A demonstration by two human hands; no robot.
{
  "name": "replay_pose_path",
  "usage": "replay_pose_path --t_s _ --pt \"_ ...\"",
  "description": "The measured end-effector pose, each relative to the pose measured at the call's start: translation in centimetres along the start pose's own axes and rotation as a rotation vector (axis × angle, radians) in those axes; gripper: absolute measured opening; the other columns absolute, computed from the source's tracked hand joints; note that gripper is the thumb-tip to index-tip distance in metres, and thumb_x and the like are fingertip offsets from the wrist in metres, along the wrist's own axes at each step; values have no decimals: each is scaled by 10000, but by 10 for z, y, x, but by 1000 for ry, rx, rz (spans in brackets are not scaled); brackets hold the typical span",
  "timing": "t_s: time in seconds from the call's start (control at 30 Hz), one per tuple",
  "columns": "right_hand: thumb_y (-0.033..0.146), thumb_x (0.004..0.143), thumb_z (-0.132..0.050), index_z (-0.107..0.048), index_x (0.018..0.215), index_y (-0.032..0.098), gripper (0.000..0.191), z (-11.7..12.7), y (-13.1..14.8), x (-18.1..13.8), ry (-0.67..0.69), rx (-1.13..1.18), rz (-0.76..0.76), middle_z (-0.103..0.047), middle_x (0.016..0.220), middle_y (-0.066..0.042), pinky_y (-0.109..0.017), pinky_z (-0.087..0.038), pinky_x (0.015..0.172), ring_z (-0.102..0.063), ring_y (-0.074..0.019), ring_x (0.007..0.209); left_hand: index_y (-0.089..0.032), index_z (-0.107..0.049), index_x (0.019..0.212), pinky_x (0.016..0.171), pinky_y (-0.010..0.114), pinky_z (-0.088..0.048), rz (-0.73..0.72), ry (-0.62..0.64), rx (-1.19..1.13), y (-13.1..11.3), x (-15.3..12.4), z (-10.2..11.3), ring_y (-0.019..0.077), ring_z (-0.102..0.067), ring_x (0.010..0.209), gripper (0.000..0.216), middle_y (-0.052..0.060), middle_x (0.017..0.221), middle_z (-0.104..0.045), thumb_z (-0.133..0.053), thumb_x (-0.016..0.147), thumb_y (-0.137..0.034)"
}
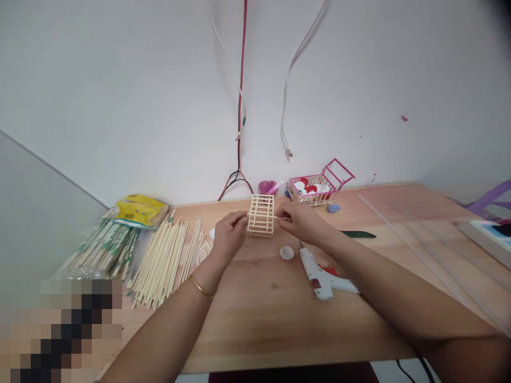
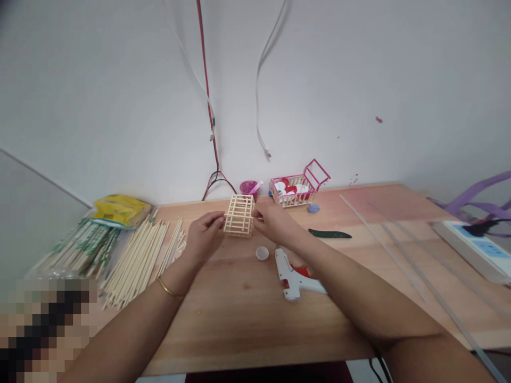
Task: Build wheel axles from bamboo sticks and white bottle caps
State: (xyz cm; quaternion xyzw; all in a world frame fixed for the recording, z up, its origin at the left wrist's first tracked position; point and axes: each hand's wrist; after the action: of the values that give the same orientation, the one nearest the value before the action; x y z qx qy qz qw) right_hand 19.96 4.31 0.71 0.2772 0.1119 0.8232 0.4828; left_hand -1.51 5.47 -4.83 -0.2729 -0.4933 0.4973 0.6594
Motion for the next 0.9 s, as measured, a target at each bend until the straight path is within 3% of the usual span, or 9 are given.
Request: replay_pose_path --t_s 0.23,0.63,0.9 --pt "53 714 -481 -524 672 168 130 -1 -2 2 -20 -15 43 -566 669 -17 -240 -338 603 -473 -130 616 -158 -702 973 732 284 -511 117 -12 -125 5 2 -3 171 -656 783 236 73 892 -720 -588 793 -260" --pt "46 731 -488 -523 668 166 140 -4 -3 3 -34 -33 98 -550 668 -8 -252 -341 625 -460 -125 618 -165 -686 1010 757 266 -487 31 64 -155 8 6 -4 159 -628 827 249 76 972 -693 -536 828 -247" --pt "45 732 -489 -537 666 161 142 -4 -2 4 -36 -16 87 -565 662 -19 -245 -331 603 -468 -128 615 -162 -679 915 666 236 -471 72 55 -162 3 6 -4 133 -596 709 191 41 816 -674 -532 820 -240"
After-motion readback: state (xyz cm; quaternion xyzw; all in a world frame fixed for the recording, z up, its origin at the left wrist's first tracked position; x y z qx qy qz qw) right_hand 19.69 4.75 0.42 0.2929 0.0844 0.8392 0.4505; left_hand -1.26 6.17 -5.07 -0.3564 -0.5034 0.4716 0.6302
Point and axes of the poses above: each hand's wrist, its own x-axis towards the middle knuckle, its own z-axis out of the back of the hand, y = z × x
